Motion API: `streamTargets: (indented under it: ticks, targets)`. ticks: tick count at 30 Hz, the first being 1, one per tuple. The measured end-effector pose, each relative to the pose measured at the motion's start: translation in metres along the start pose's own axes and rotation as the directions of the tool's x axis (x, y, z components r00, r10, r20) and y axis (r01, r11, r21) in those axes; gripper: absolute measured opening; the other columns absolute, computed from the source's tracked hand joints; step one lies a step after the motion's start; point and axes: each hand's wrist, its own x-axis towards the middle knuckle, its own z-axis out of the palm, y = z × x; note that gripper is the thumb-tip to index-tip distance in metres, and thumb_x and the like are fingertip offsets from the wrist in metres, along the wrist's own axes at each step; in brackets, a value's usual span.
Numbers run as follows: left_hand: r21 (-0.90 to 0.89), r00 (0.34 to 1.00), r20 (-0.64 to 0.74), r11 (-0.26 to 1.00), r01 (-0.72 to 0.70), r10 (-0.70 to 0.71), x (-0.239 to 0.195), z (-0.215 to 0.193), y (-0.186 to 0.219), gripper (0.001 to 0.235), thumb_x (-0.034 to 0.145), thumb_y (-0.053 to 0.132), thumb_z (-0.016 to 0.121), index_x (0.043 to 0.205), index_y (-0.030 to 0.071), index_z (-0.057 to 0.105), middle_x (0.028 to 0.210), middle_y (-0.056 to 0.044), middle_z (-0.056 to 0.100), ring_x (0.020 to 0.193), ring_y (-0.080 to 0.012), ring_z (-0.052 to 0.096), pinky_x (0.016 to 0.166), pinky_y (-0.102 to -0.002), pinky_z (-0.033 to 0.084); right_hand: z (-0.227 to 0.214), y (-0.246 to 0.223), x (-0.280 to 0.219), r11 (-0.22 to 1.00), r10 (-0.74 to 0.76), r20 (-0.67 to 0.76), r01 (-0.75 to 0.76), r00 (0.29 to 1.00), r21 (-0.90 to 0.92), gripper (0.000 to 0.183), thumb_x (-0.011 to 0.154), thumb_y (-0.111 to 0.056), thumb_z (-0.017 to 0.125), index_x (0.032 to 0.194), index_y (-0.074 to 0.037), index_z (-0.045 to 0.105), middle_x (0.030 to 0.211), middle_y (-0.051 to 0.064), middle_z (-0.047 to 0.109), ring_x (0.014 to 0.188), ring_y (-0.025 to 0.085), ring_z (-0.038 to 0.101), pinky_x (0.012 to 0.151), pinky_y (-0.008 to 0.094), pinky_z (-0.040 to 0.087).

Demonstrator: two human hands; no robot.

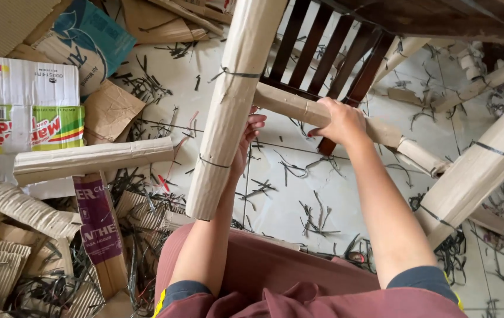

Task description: The person assembles a cardboard chair by securing a cardboard seat to the frame using black plastic ties. They cut the ties with scissors and wrap them around the legs and crossbars to hold the structure together.

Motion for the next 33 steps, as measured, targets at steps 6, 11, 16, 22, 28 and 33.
streamTargets:
  ticks: [6,11,16,22,28,33]
  targets:
    - [0.168,0.999,0.035,0.986,-0.009,0.004,-0.008,0.016,0.023,0.049,0.103,0.037,0.054,0.139,0.005,0.053,0.122,-0.014,0.071,0.111,-0.0144,0.066,0.097,-0.028,0.049,-0.04,-0.041,-0.029,0.997,0.028,0.011,-0.028,1.0,0.068,0.138,0.049,-0.061,0.093,0.163,-0.025,0.025,0.165,0.009,0.035,0.151,0.033,0.033,0.124,0.067,0.015]
    - [0.216,0.999,0.042,0.976,-0.028,0.019,-0.013,0.033,0.031,0.035,0.1,0.021,0.057,0.129,0.002,0.061,0.113,-0.014,0.072,0.107,-0.0156,0.065,0.096,-0.028,0.048,-0.018,-0.054,-0.11,0.987,-0.039,-0.263,0.078,0.964,0.142,0.11,0.073,-0.061,0.08,0.161,-0.015,0.031,0.166,0.015,0.031,0.155,0.033,0.023,0.124,0.066,0.009]
    - [0.29,0.996,0.083,0.957,-0.001,-0.024,-0.013,0.035,0.007,0.03,0.094,0.009,0.062,0.121,0.002,0.068,0.105,-0.015,0.074,0.101,-0.0186,0.068,0.096,-0.03,0.05,0.093,-0.029,-0.223,0.97,-0.061,-0.306,0.129,0.95,0.205,0.07,0.084,-0.036,0.082,0.145,-0.02,0.054,0.152,0.01,0.05,0.148,0.033,0.038,0.122,0.064,0.014]
    - [0.791,0.951,0.209,0.611,-0.027,-0.228,-0.039,0.051,-0.006,0.025,0.086,0.01,0.07,0.11,0.01,0.074,0.095,-0.008,0.078,0.096,-0.0237,0.075,0.092,-0.037,0.054,0.208,0.024,-0.326,0.933,0.174,-0.065,-0.143,0.983,0.33,0.049,0.093,-0.035,0.074,0.138,-0.019,0.061,0.136,0.002,0.061,0.137,0.023,0.054,0.119,0.048,0.038]
    - [0.988,0.65,0.151,0.097,-0.119,-0.745,-0.109,0.017,-0.101,0.038,0.09,0.027,0.068,0.126,0.014,0.064,0.113,-0.01,0.076,0.114,-0.0311,0.07,0.1,-0.046,0.054,0.269,0.046,-0.306,0.829,0.282,-0.087,-0.197,0.955,0.523,0.041,0.092,-0.041,0.073,0.126,-0.018,0.07,0.115,0.013,0.07,0.117,0.033,0.066,0.102,0.046,0.053]
    - [0.437,0.386,0.426,-0.188,-0.88,-0.818,-0.216,-0.003,-0.156,0.026,0.091,0.018,0.055,0.109,0.019,0.074,0.104,0.001,0.077,0.089,-0.0198,0.075,0.083,-0.037,0.06,0.324,0.052,-0.296,0.723,0.352,0.288,-0.455,0.89,0.521,0.031,0.081,-0.041,0.076,0.111,-0.03,0.076,0.102,-0.003,0.078,0.109,0.019,0.071,0.099,0.038,0.057]
